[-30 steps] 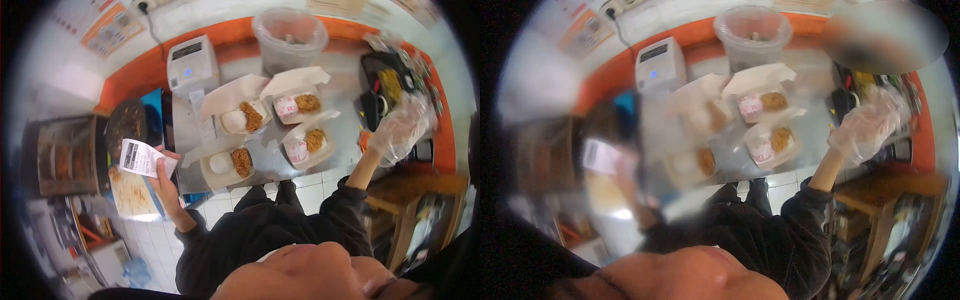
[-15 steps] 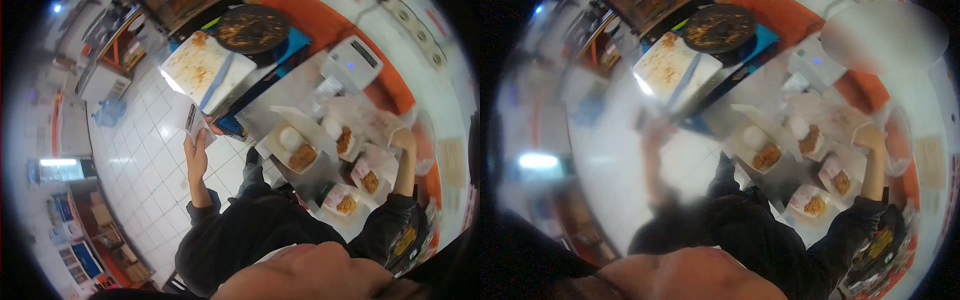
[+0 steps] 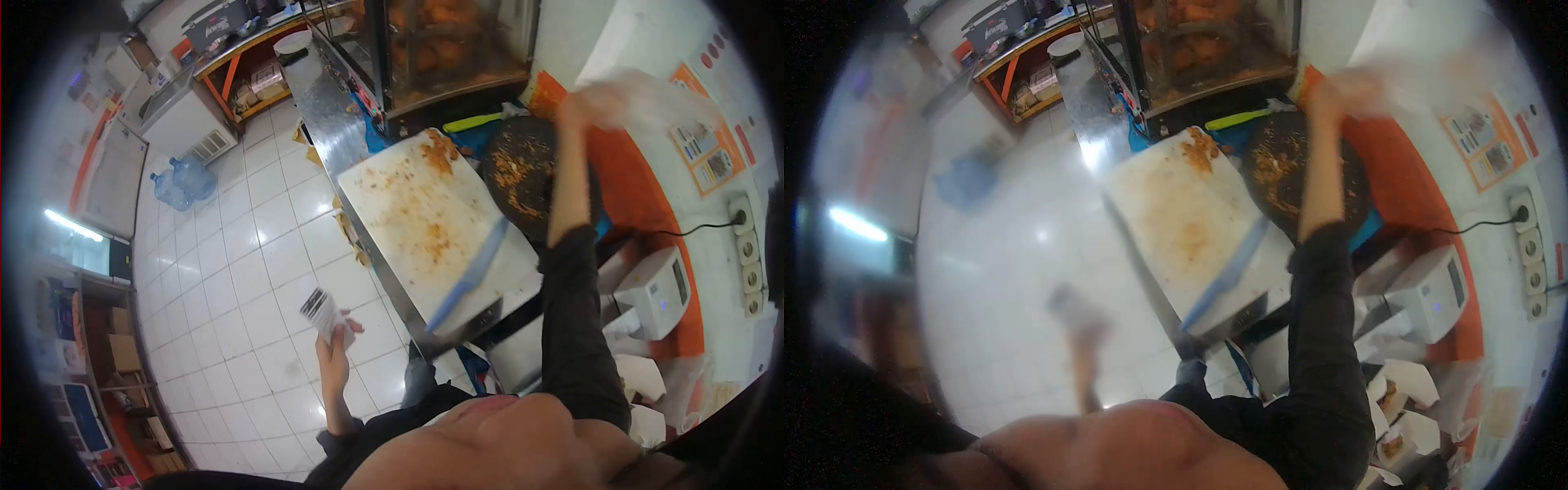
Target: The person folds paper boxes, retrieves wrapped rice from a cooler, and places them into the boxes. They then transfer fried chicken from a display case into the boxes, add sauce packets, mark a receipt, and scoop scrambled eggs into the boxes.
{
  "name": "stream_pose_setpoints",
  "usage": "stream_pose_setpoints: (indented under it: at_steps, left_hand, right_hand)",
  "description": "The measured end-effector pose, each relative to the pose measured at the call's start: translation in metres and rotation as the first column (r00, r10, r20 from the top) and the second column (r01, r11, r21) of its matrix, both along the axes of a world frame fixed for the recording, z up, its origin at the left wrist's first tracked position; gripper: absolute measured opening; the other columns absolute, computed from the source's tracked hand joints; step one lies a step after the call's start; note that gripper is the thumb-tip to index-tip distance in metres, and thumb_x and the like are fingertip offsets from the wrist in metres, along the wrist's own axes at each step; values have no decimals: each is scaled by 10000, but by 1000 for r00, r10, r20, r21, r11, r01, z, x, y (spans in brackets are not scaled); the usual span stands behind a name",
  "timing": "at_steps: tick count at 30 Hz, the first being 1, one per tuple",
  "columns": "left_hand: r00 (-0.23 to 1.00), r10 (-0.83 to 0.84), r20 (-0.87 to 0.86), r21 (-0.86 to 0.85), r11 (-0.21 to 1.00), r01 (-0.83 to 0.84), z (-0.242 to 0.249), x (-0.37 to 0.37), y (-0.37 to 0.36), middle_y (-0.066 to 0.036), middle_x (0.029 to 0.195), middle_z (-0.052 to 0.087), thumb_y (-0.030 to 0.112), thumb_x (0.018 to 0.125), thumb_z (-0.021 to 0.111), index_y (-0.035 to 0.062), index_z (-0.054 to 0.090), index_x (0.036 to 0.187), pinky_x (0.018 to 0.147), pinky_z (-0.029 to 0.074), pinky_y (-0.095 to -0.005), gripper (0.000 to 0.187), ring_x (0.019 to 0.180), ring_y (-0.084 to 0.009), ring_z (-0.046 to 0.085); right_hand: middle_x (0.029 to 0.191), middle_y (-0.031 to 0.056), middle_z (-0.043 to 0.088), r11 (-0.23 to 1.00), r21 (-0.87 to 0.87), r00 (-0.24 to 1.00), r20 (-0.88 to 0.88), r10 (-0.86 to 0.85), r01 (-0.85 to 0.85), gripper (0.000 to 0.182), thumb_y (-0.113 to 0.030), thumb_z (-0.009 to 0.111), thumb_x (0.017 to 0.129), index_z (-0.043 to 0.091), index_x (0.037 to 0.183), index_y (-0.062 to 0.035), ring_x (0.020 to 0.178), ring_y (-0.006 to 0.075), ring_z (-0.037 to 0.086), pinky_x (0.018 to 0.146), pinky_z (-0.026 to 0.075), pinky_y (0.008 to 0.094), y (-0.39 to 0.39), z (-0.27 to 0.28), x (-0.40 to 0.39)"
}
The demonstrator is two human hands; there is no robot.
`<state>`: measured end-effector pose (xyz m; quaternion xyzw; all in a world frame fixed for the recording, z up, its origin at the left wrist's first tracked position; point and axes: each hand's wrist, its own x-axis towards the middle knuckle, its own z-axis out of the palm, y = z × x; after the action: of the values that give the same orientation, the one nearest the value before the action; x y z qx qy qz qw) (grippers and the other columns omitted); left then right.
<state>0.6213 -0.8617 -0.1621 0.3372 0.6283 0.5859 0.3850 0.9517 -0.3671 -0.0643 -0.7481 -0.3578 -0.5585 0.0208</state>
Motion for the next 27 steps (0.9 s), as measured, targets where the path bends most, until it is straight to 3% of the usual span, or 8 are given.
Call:
stream_pose_setpoints:
  at_steps: [4,5,11,12,16,19,22,27]
  left_hand:
    - [996,88,16,-45,995,-87,-38,-39,-2,-70,819,591,252,945,404,-29,488,1100,723,432,-271,332,798,-146,574]
    - [990,122,76,-39,992,-120,-29,-41,7,-85,862,586,257,945,397,-31,485,1097,731,432,-278,338,799,-159,579]
    - [999,-35,-39,15,999,36,-16,-50,77,-132,1004,552,290,935,386,-40,487,1093,758,425,-299,379,910,-213,549]
    - [979,-150,-135,49,986,158,-22,-43,107,-137,1020,546,303,933,386,-40,491,1091,767,423,-303,392,954,-222,529]
    - [930,-366,-36,121,922,368,-19,-3,154,-140,1027,548,271,890,389,-41,496,1080,797,421,-312,381,1007,-226,494]
    - [820,-573,1,175,807,564,12,55,166,-141,1032,549,257,879,386,-41,498,1076,804,420,-313,374,1003,-226,497]
    - [681,-732,24,224,668,710,40,121,152,-142,1036,549,243,868,383,-41,499,1072,812,419,-313,369,999,-226,499]
    - [436,-900,32,313,423,850,77,241,74,-148,1055,553,203,820,377,-42,521,1028,817,423,-313,353,983,-229,508]
  right_hand:
    - [939,236,615,-28,-550,437,-693,574,-835,255,-159,561,726,632,876,36,870,313,603,735,474,396,2,-132,-126]
    - [981,250,605,-94,-360,352,-931,95,-928,252,-137,549,729,638,888,37,936,334,597,760,477,409,-14,-132,-153]
    - [840,187,620,-391,-140,89,-985,146,-910,288,-310,524,842,611,936,-51,800,353,608,678,483,458,-76,-62,-161]
    - [856,190,609,-522,121,-384,-817,430,-844,238,-234,470,875,587,920,-31,796,349,602,656,478,455,-85,-86,-138]
    - [867,122,550,-382,-201,-148,-688,711,-902,172,-163,416,872,504,876,-16,743,275,575,631,469,387,-233,-12,-55]
    - [934,141,537,-222,-243,211,-965,155,-944,303,-127,466,865,502,1149,-24,892,297,554,770,445,405,-365,81,6]
    - [1088,129,568,179,308,-253,-927,277,-934,288,-130,479,886,525,1143,-10,990,274,556,849,436,365,-485,100,89]
    - [1044,93,611,808,588,146,-803,578,39,261,-71,474,903,545,1147,-14,925,155,575,815,448,290,-719,62,193]
